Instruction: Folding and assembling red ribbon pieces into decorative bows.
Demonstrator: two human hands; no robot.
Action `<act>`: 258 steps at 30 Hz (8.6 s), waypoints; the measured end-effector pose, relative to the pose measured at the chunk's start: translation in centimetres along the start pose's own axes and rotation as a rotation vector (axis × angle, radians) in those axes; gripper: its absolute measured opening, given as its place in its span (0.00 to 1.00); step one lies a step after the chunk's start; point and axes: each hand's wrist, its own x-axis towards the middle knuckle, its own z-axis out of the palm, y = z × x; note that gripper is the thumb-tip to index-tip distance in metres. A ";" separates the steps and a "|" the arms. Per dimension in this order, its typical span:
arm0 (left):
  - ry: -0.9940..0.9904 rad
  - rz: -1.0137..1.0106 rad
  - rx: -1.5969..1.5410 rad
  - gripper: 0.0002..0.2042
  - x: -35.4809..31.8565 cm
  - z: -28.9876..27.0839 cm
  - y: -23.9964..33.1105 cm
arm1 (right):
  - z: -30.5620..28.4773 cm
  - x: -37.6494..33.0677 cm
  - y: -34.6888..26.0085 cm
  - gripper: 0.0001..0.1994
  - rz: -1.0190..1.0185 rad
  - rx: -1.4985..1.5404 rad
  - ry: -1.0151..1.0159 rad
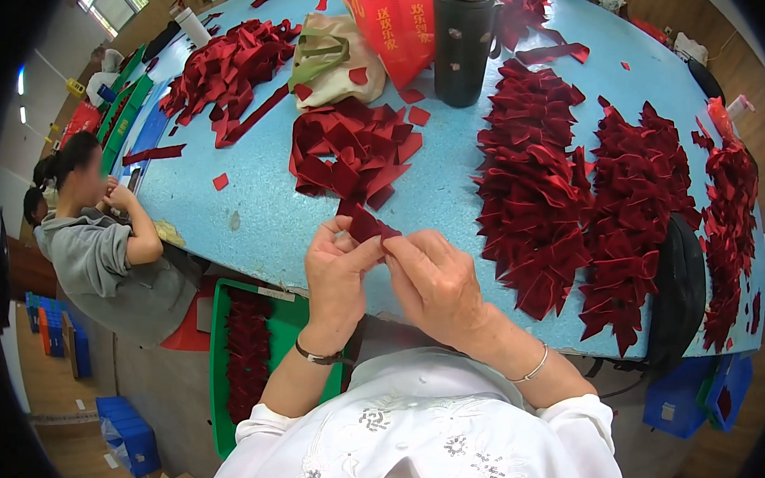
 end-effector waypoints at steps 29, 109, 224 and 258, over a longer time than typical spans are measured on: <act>-0.209 -0.171 -0.072 0.22 -0.4 4.2 1.7 | -6.6 -0.7 0.1 0.13 0.174 0.041 0.141; -0.546 -0.437 0.364 0.28 -0.7 4.1 0.2 | -9.6 -3.2 6.1 0.08 0.335 0.511 -0.481; -0.538 -0.176 0.612 0.09 -1.1 3.3 1.1 | -7.2 -6.8 5.5 0.09 0.911 1.300 -0.189; -0.568 -0.418 0.515 0.21 -2.0 4.7 -0.7 | -9.0 -5.0 6.2 0.06 0.917 1.009 0.059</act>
